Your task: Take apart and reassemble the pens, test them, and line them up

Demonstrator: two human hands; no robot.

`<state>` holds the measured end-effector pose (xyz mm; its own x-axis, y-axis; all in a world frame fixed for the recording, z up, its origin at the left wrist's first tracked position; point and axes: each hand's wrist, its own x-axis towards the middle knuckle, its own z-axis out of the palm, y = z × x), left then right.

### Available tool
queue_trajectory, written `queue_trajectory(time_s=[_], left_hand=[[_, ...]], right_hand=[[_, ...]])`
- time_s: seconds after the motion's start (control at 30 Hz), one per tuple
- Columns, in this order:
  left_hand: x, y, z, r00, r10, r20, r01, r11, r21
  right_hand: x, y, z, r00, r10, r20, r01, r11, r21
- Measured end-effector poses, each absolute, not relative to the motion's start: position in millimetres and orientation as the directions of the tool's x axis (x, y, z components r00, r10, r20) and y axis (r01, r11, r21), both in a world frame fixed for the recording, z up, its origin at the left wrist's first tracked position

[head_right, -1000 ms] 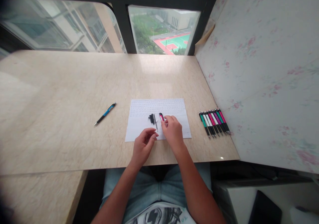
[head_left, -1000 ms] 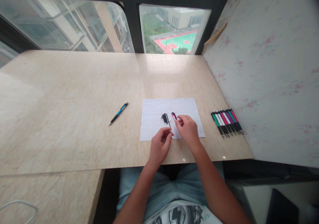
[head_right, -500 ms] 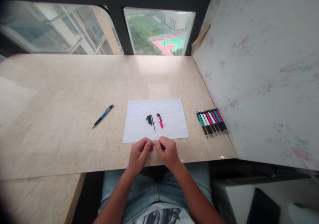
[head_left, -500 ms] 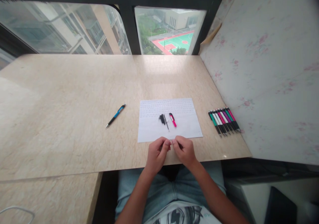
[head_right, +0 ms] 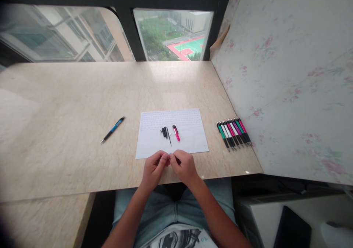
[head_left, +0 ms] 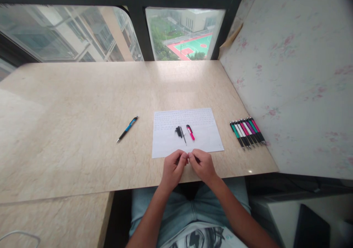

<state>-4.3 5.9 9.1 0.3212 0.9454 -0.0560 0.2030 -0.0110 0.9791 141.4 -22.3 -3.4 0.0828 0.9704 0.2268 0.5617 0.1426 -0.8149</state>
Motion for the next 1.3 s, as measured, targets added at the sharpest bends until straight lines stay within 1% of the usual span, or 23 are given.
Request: queue_trajectory(time_s=[0.1,0.23,0.37,0.47,0.53,0.6,0.63,0.67,0.73,0.8,0.9,1.0,1.1,1.2,1.23,1.3], left_hand=[[-5,6,9,0.325,0.945,-0.040,0.149,-0.009,0.989],[-7,5,7,0.312,0.950,-0.022,0.025,0.015,1.000],[-8,6,5,0.264,0.964,-0.033,-0.074,0.055,0.996],[-8,7,3,0.228,0.973,-0.038,-0.121,0.067,0.990],[-8,7,3,0.209,0.977,-0.050,-0.132,0.079,0.988],[-7,7,4,0.192,0.979,-0.074,-0.124,0.099,0.987],[-7,7,5,0.184,0.979,-0.086,-0.117,0.109,0.987],[-7,7,5,0.178,0.979,-0.096,-0.112,0.117,0.987],[-6,8,6,0.173,0.979,-0.105,-0.109,0.125,0.986],[-5,9,5,0.168,0.981,-0.096,-0.107,0.115,0.988],[-4,10,3,0.166,0.983,-0.075,-0.088,0.091,0.992],[-6,11,2,0.165,0.982,-0.088,-0.085,0.103,0.991],[-7,11,0,0.140,0.984,-0.112,-0.120,0.130,0.984],[-9,12,-2,0.127,0.985,-0.119,-0.165,0.139,0.976],[-9,13,-3,0.126,0.985,-0.121,-0.178,0.142,0.974],[-9,13,-5,0.122,0.984,-0.127,-0.200,0.149,0.968]], right_hand=[[144,-17,-1,0.177,0.952,0.251,0.643,0.081,-0.762],[150,-1,5,0.305,0.916,0.259,0.795,-0.096,-0.599],[151,19,9,0.317,0.926,0.203,0.883,-0.211,-0.420],[149,27,9,0.313,0.940,0.135,0.903,-0.251,-0.350],[148,27,9,0.346,0.930,0.126,0.886,-0.279,-0.372],[150,24,10,0.377,0.915,0.146,0.848,-0.277,-0.453],[150,22,11,0.374,0.913,0.161,0.826,-0.248,-0.506],[150,18,13,0.354,0.918,0.177,0.803,-0.201,-0.561],[149,9,17,0.261,0.942,0.209,0.756,-0.065,-0.652],[144,0,20,0.149,0.961,0.234,0.709,0.061,-0.702],[135,-10,23,0.044,0.964,0.263,0.678,0.165,-0.716],[133,-13,26,-0.015,0.959,0.282,0.678,0.217,-0.702],[139,-10,30,-0.085,0.961,0.264,0.636,0.256,-0.728],[149,0,30,-0.059,0.972,0.229,0.606,0.218,-0.765],[152,5,28,-0.024,0.977,0.214,0.628,0.181,-0.757],[156,15,23,0.049,0.984,0.172,0.713,0.086,-0.696]])
